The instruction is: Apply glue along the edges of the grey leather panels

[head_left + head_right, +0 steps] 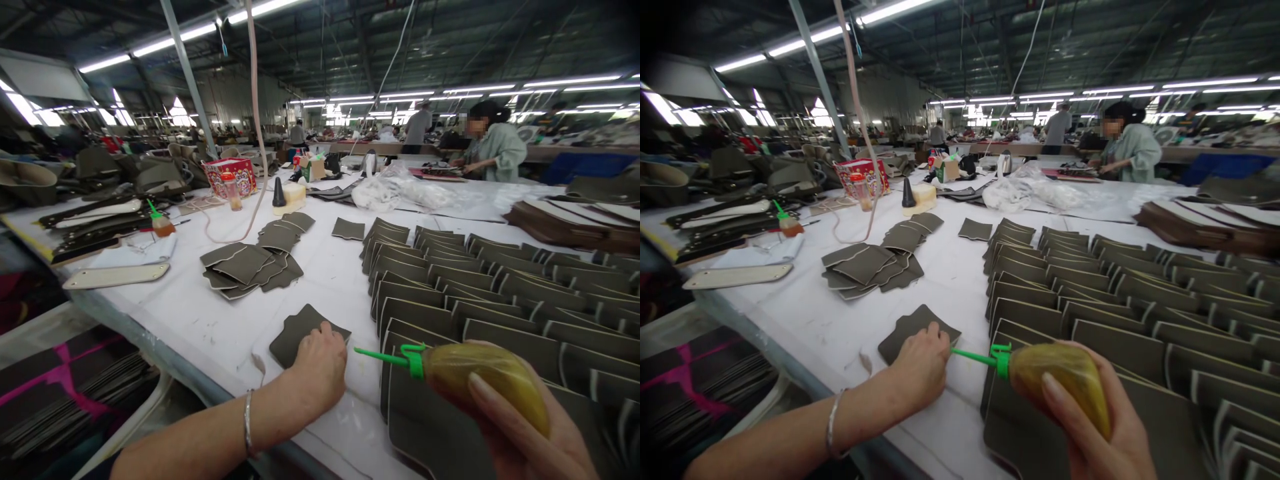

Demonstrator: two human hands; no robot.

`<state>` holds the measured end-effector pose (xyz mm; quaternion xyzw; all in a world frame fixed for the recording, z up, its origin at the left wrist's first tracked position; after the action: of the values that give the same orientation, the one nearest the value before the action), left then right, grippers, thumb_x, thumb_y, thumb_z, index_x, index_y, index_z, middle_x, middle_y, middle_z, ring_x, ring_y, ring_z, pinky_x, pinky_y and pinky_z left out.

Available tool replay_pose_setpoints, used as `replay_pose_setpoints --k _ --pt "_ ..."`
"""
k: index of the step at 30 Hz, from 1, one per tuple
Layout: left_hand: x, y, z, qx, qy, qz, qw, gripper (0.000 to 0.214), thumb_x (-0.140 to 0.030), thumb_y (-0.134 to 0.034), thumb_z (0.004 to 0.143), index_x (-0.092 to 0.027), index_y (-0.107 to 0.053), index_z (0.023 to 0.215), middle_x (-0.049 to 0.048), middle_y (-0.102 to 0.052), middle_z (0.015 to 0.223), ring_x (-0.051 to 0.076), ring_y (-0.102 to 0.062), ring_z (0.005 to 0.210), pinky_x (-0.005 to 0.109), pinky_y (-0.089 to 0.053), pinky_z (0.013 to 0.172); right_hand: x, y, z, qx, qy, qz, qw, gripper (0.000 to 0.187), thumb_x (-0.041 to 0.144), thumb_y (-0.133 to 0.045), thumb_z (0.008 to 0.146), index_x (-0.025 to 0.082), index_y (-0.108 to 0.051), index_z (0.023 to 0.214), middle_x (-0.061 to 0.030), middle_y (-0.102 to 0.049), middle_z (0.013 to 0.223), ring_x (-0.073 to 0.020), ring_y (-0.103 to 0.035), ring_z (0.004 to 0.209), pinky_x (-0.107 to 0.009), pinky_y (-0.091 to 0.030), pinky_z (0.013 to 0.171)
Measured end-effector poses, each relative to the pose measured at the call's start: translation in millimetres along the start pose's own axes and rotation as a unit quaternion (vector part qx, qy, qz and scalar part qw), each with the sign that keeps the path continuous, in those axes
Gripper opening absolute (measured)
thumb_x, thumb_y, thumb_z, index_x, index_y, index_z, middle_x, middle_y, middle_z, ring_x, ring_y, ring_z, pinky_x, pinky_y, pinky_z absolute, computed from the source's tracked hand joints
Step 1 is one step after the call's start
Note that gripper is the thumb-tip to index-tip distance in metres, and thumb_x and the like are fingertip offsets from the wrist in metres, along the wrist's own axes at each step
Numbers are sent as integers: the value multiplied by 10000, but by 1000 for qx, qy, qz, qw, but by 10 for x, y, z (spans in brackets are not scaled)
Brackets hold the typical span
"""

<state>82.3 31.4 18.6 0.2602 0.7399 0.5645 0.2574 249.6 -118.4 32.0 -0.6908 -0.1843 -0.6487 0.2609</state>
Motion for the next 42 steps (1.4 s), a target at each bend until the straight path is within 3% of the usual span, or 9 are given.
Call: replay_pose_setpoints --k 4,7,11,16,21,24,32,42 --pt "190 36 -5 -15 -65 0 998 272 -138 -455 815 -131 -657 997 143 -619 1016 277 -658 840 418 -537 751 -59 46 30 32 42 -56 997 604 534 -821 614 259 -621 1113 -74 -707 1000 -269 -692 869 -232 -568 735" --pt "277 74 -22 -24 -104 -29 994 318 -193 -424 856 -205 -668 1060 97 -625 973 274 -656 841 423 -528 759 -77 25 52 69 93 -129 985 581 546 -773 680 284 -592 1165 -45 -699 1001 -236 -692 855 -193 -557 708" --pt "307 66 -20 -28 -98 -54 993 393 -223 -392 882 -276 -658 1167 77 -607 927 269 -654 799 410 -517 720 -14 -112 23 96 141 -245 954 570 581 -735 717 302 -572 1186 -27 -681 1031 -233 -684 843 -226 -558 677" --pt "334 21 -5 -26 -91 -77 993 418 -244 -394 889 -309 -640 1221 66 -595 923 253 -646 795 390 -503 732 79 -367 -52 97 170 -297 935 488 571 -674 784 295 -556 1168 -10 -640 1044 -224 -650 845 -292 -520 765" --pt "354 24 -15 -20 -86 -81 993 409 -242 -420 872 -293 -643 1211 65 -592 952 241 -641 819 371 -496 760 60 -489 26 144 274 -361 880 444 499 -682 818 301 -535 1188 -25 -626 1085 -234 -648 850 -327 -524 770" --pt "354 27 -29 -22 -86 -88 992 395 -250 -412 879 -287 -647 1195 67 -595 959 245 -645 818 375 -499 761 41 -512 49 181 298 -375 859 460 474 -684 835 303 -504 1223 -46 -624 1112 -255 -649 891 -363 -521 813" --pt "365 -77 -58 -22 -87 -92 992 426 -321 -366 927 -302 -548 1312 64 -596 999 255 -657 767 401 -520 719 100 -530 17 164 240 -361 886 440 536 -674 816 294 -546 1160 -26 -659 1032 -253 -653 820 -360 -501 758" --pt "370 -90 -73 -21 -96 -82 992 436 -309 -363 924 -301 -520 1331 62 -597 1008 265 -663 775 422 -530 718 33 -452 86 173 256 -362 879 441 516 -703 812 302 -542 1162 -15 -647 1007 -224 -649 773 -319 -513 693"
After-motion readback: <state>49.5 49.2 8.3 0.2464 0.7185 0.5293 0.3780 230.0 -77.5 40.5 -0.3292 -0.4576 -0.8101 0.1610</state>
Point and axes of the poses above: each hand's wrist, its own z-axis towards the middle knuckle, its own y-axis out of the back of the hand, x = y × z, the point moved 4 cm from there along z, towards the middle knuckle
